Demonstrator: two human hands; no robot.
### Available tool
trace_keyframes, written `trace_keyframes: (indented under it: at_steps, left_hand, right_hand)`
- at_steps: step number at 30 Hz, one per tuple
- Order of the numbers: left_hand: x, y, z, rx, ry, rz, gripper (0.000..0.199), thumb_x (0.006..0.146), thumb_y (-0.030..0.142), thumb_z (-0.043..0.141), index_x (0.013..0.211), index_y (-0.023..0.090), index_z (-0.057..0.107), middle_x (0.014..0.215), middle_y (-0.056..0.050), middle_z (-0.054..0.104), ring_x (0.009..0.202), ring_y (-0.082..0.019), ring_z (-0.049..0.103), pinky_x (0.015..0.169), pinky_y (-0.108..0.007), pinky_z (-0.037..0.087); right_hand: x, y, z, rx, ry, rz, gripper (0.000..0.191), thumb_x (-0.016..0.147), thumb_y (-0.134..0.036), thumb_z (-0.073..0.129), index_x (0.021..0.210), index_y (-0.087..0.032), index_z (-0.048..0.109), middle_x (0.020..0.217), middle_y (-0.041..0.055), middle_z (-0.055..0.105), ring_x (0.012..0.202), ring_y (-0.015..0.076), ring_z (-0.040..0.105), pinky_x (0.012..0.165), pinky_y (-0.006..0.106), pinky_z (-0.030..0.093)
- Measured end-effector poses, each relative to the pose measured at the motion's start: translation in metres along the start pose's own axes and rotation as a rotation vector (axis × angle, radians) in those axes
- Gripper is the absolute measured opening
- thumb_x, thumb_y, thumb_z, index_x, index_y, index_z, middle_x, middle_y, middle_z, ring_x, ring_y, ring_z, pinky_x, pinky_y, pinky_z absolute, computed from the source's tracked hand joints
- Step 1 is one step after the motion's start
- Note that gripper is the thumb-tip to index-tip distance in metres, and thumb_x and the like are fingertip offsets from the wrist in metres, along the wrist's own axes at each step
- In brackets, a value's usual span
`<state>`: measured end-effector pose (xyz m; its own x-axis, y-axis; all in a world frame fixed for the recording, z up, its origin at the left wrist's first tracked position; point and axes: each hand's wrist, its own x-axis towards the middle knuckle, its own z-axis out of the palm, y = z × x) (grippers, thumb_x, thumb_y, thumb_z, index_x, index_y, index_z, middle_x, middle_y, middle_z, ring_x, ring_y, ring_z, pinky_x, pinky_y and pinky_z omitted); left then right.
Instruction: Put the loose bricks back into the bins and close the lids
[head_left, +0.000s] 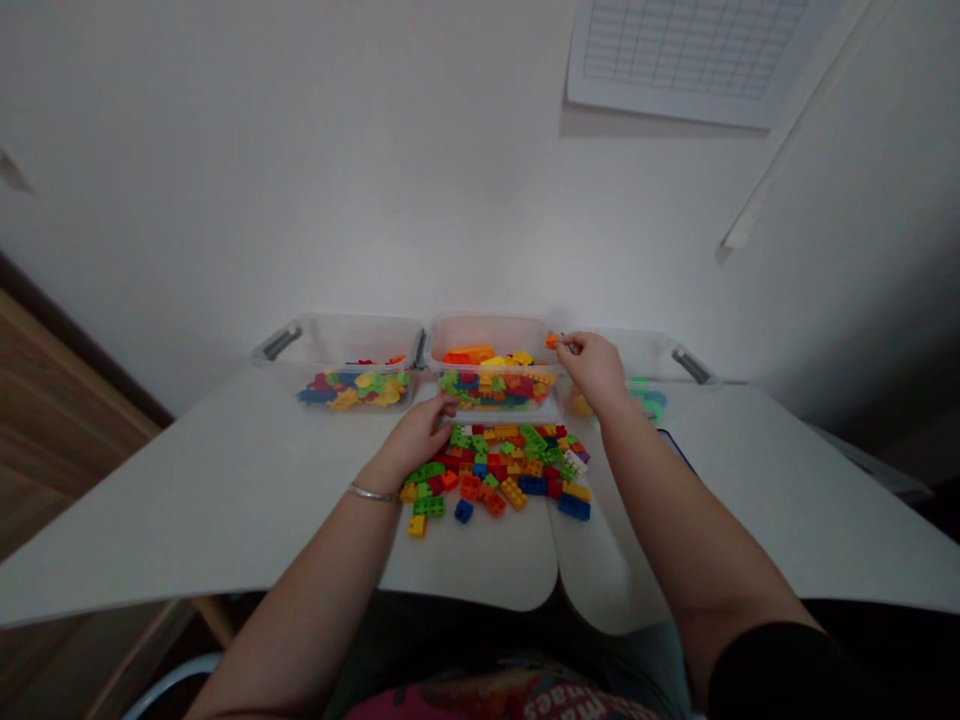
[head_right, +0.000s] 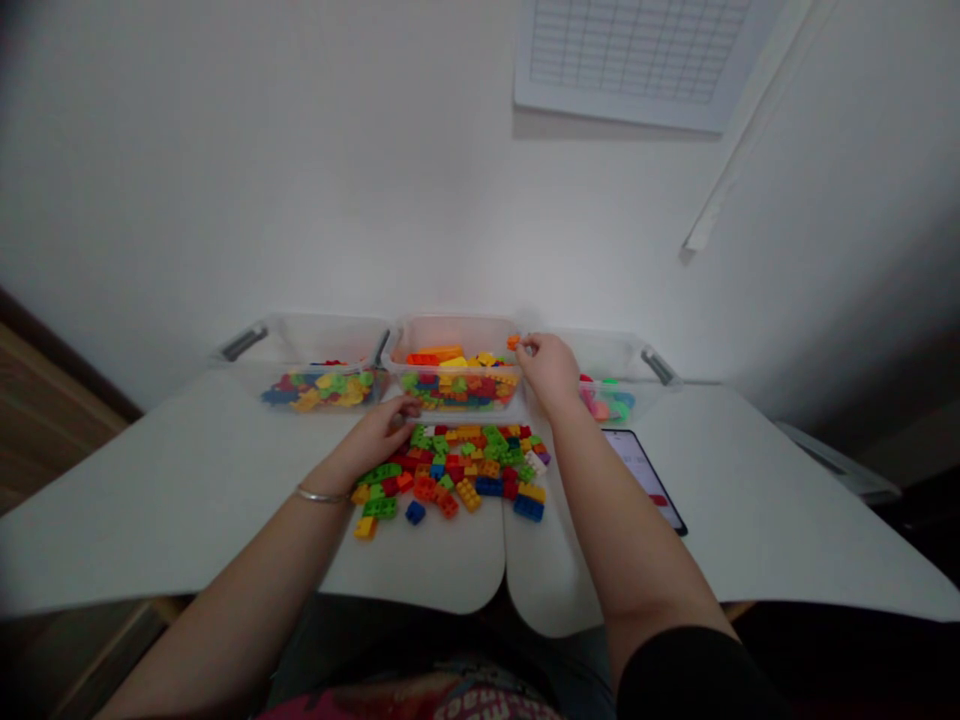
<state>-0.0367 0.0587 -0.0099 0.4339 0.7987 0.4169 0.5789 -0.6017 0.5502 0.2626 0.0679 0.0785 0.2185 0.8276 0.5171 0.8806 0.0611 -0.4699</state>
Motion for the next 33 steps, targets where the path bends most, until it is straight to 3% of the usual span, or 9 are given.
trace_keyframes:
  at_steps: [5, 9, 13, 16, 20, 24, 29, 33]
  left_hand:
    - [0.0, 0.002, -0.001, 0.005, -0.017, -0.01, 0.034, 0.081, 0.02, 0.054, 0.115, 0.018, 0.06, 0.096, -0.008, 0.074, 0.091, -0.023, 0.069, 0.087, -0.039, 0.055]
    - [0.0, 0.002, -0.001, -0.015, -0.011, -0.015, 0.033, 0.082, 0.021, 0.054, 0.114, 0.018, 0.06, 0.097, -0.008, 0.073, 0.089, -0.022, 0.069, 0.085, -0.038, 0.055]
    - [0.001, -0.001, 0.002, -0.036, -0.022, -0.036, 0.035, 0.082, 0.022, 0.053, 0.116, 0.016, 0.059, 0.098, -0.008, 0.072, 0.086, -0.022, 0.068, 0.083, -0.038, 0.055]
    - [0.002, -0.003, 0.003, -0.049, -0.035, -0.055, 0.036, 0.082, 0.022, 0.052, 0.116, 0.014, 0.059, 0.1, -0.01, 0.072, 0.092, -0.023, 0.068, 0.087, -0.039, 0.054]
    - [0.002, -0.002, 0.003, -0.07, -0.04, -0.062, 0.037, 0.082, 0.023, 0.052, 0.117, 0.013, 0.059, 0.102, -0.012, 0.071, 0.092, -0.023, 0.067, 0.087, -0.039, 0.055]
    - [0.001, 0.0, 0.002, -0.069, -0.045, -0.066, 0.038, 0.081, 0.023, 0.052, 0.117, 0.013, 0.06, 0.102, -0.012, 0.071, 0.09, -0.023, 0.068, 0.086, -0.039, 0.055]
    - [0.0, 0.002, 0.001, -0.039, -0.059, -0.088, 0.04, 0.082, 0.023, 0.051, 0.12, 0.012, 0.06, 0.103, -0.011, 0.071, 0.09, -0.023, 0.068, 0.086, -0.038, 0.055]
    - [-0.001, 0.005, -0.002, 0.036, -0.077, -0.11, 0.041, 0.083, 0.023, 0.051, 0.122, 0.013, 0.06, 0.106, -0.011, 0.071, 0.093, -0.024, 0.068, 0.089, -0.039, 0.054]
  right_hand:
    - [-0.001, 0.005, 0.004, 0.107, -0.015, 0.038, 0.031, 0.085, -0.038, 0.055, 0.093, -0.018, 0.077, 0.07, 0.0026, 0.066, 0.065, 0.017, 0.056, 0.06, 0.027, 0.037]
    - [-0.009, 0.009, 0.0, 0.223, 0.065, -0.013, 0.032, 0.084, -0.04, 0.055, 0.087, -0.017, 0.076, 0.065, 0.0021, 0.062, 0.064, 0.0175, 0.056, 0.063, 0.028, 0.04]
    - [-0.031, 0.014, -0.008, 0.298, 0.169, -0.125, 0.031, 0.084, -0.043, 0.056, 0.084, -0.018, 0.075, 0.07, 0.0039, 0.065, 0.066, 0.0179, 0.056, 0.067, 0.03, 0.044]
    - [-0.055, 0.027, -0.007, 0.336, 0.171, -0.154, 0.03, 0.084, -0.044, 0.057, 0.082, -0.019, 0.074, 0.069, 0.0038, 0.064, 0.065, 0.0179, 0.055, 0.065, 0.031, 0.045]
    - [-0.083, 0.057, 0.009, 0.368, 0.087, -0.096, 0.032, 0.083, -0.048, 0.058, 0.078, -0.019, 0.073, 0.071, 0.0053, 0.066, 0.063, 0.0184, 0.055, 0.062, 0.032, 0.046]
    - [-0.102, 0.085, 0.023, 0.372, -0.075, -0.014, 0.031, 0.082, -0.045, 0.059, 0.083, -0.018, 0.075, 0.084, 0.0084, 0.07, 0.066, 0.0182, 0.058, 0.065, 0.034, 0.048]
    - [-0.11, 0.103, 0.016, 0.357, -0.329, 0.003, 0.034, 0.075, -0.046, 0.066, 0.093, -0.019, 0.077, 0.086, 0.0077, 0.073, 0.061, 0.0165, 0.056, 0.059, 0.031, 0.047]
    - [-0.111, 0.109, 0.007, 0.403, -0.434, 0.022, 0.036, 0.076, -0.045, 0.065, 0.097, -0.019, 0.076, 0.086, 0.0068, 0.073, 0.057, 0.0145, 0.052, 0.053, 0.029, 0.044]
